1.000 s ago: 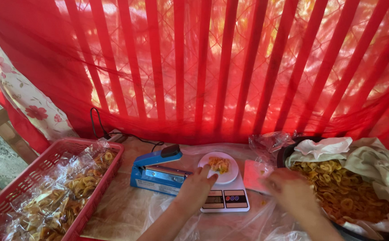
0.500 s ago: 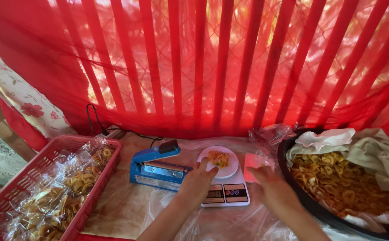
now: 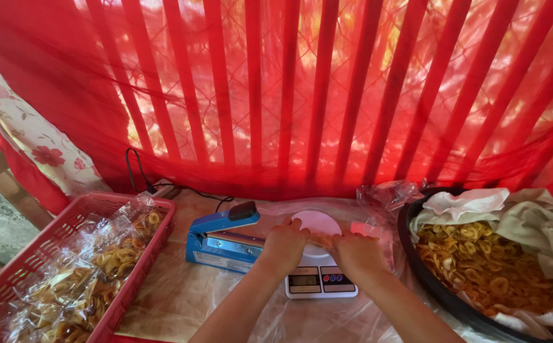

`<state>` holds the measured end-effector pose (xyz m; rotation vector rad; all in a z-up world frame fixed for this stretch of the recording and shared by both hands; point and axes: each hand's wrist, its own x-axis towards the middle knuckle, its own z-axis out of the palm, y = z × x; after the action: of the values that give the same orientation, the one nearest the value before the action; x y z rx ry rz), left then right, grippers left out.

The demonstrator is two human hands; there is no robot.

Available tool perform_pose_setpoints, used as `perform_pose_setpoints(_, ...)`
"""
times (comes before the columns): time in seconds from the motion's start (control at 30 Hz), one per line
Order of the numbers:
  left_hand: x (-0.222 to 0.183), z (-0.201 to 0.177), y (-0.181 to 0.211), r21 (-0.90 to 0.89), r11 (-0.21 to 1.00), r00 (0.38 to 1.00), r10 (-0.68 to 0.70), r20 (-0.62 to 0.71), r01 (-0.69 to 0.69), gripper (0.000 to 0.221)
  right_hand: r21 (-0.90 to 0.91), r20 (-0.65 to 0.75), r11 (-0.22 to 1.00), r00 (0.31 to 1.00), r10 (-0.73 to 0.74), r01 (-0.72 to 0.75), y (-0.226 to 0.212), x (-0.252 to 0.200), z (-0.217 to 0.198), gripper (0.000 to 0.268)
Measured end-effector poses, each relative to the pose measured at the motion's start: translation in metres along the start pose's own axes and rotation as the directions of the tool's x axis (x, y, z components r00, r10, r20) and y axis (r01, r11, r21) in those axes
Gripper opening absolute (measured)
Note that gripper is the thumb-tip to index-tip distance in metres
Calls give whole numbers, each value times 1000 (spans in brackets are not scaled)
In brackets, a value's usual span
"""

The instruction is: The person places pieces of dried fruit onto a scale, puts the weighed fruit into a plastic bag, and then seals the bag using a heat sealer.

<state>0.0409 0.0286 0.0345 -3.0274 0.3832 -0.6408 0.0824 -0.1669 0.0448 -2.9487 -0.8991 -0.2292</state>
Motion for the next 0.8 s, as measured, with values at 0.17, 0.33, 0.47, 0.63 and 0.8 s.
perform_pose_setpoints(0.17,-13,-59,7,-439,887,989,107,-98,-139,25,233,-17,968,995,-95,97,25,-35,-55,26)
perform_pose_setpoints(0.33,-26,-82,24,-559,807,975,219,-19,-192,23,326,93,931,974,-205,165,36,-60,-76,23)
perform_pose_setpoints(0.47,-37,-87,34,-794,600,988,156,-8,-101,19,428,96,879,956,-276,211,42,-71,-87,21)
perform_pose_setpoints(0.63,-32,-61,39,-985,167,986,-154,-58,-32,19,617,-126,759,978,-165,208,47,-66,-80,21)
perform_pose_setpoints(0.8,-9,-21,39,-923,-380,877,-462,130,-64,50,832,-305,503,950,62,234,43,-33,-62,31)
